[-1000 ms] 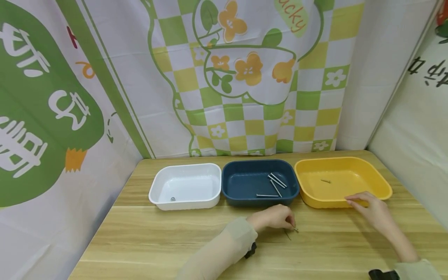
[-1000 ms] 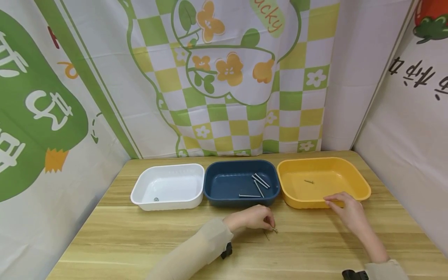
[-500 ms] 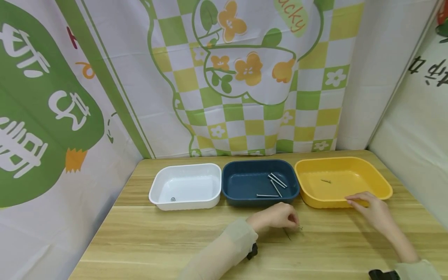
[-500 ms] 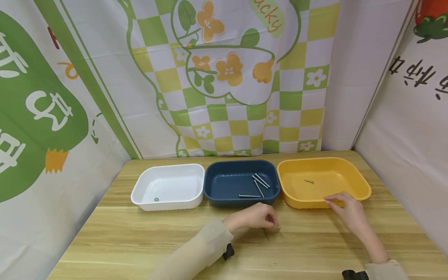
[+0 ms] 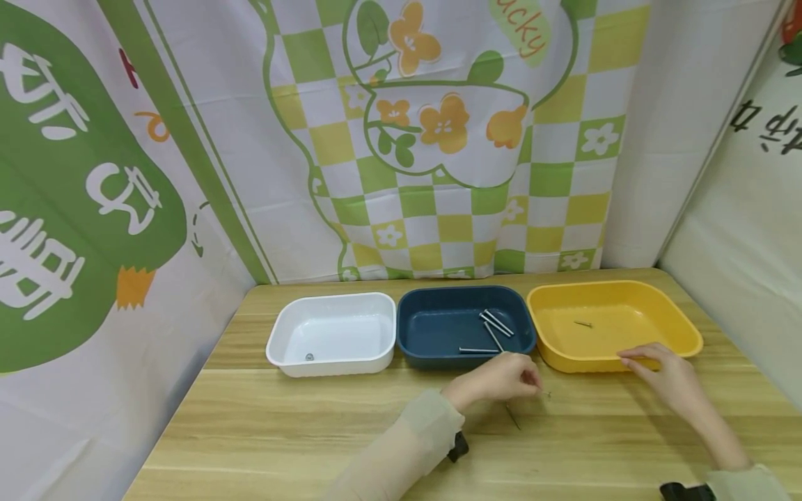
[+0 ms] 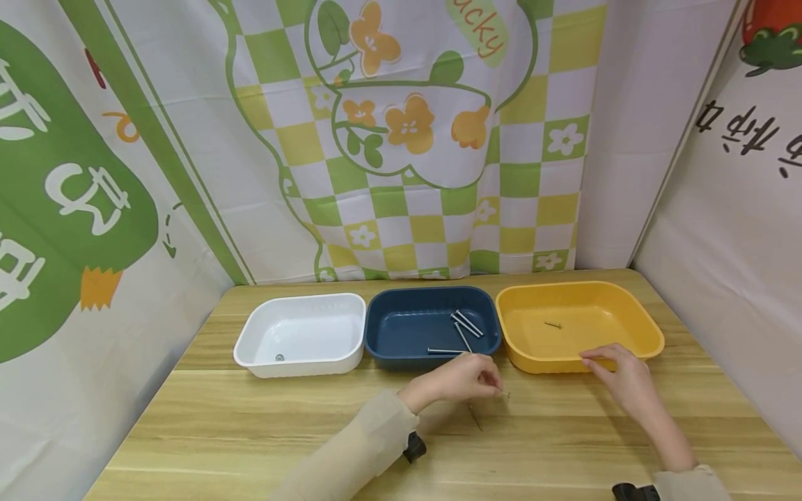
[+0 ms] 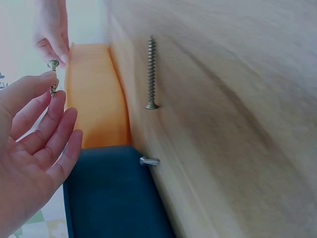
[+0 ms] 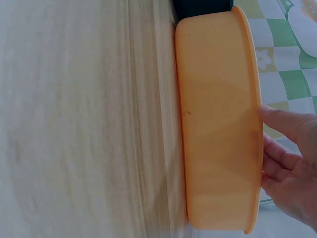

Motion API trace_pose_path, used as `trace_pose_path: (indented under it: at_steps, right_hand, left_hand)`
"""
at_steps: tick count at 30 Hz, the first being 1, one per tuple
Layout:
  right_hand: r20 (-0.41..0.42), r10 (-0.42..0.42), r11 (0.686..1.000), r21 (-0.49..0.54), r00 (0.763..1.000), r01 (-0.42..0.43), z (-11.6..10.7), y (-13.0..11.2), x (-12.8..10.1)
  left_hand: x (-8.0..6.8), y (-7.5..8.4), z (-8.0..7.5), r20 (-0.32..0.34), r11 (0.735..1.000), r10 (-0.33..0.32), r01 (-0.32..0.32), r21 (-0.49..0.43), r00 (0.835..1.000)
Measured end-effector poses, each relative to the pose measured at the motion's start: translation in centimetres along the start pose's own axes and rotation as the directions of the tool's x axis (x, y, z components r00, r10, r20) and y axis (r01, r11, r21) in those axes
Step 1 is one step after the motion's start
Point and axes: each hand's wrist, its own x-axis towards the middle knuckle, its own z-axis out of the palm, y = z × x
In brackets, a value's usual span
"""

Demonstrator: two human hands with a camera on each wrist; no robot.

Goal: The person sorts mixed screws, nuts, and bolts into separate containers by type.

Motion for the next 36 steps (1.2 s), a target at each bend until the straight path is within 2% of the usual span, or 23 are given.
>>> trace_pose_path:
  at_steps: [14,25,36]
  right_hand:
    - [0.008,0.003,1.000,0.003,1.000,-0.003,-0.1,0.0,0.0]
    - [0.020,0.010,1.000,0.007,1.000,-0.010,0.0,0.1,-0.1]
    - [0.019,0.008,1.000,-0.003,1.000,-0.008,0.0,0.0,-0.1]
  left_hand:
    - [1.2,0.5,-0.2,-0.106,0.998,-0.021,0.015,-0.058,0.994]
    - [2.6,0.4,0.1,-0.233,0.998,-0.049,0.039,-0.048,0.971]
    - [3.8,0.3,0.0,-0.243,0.993,-0.104,0.085,-0.086,0.965]
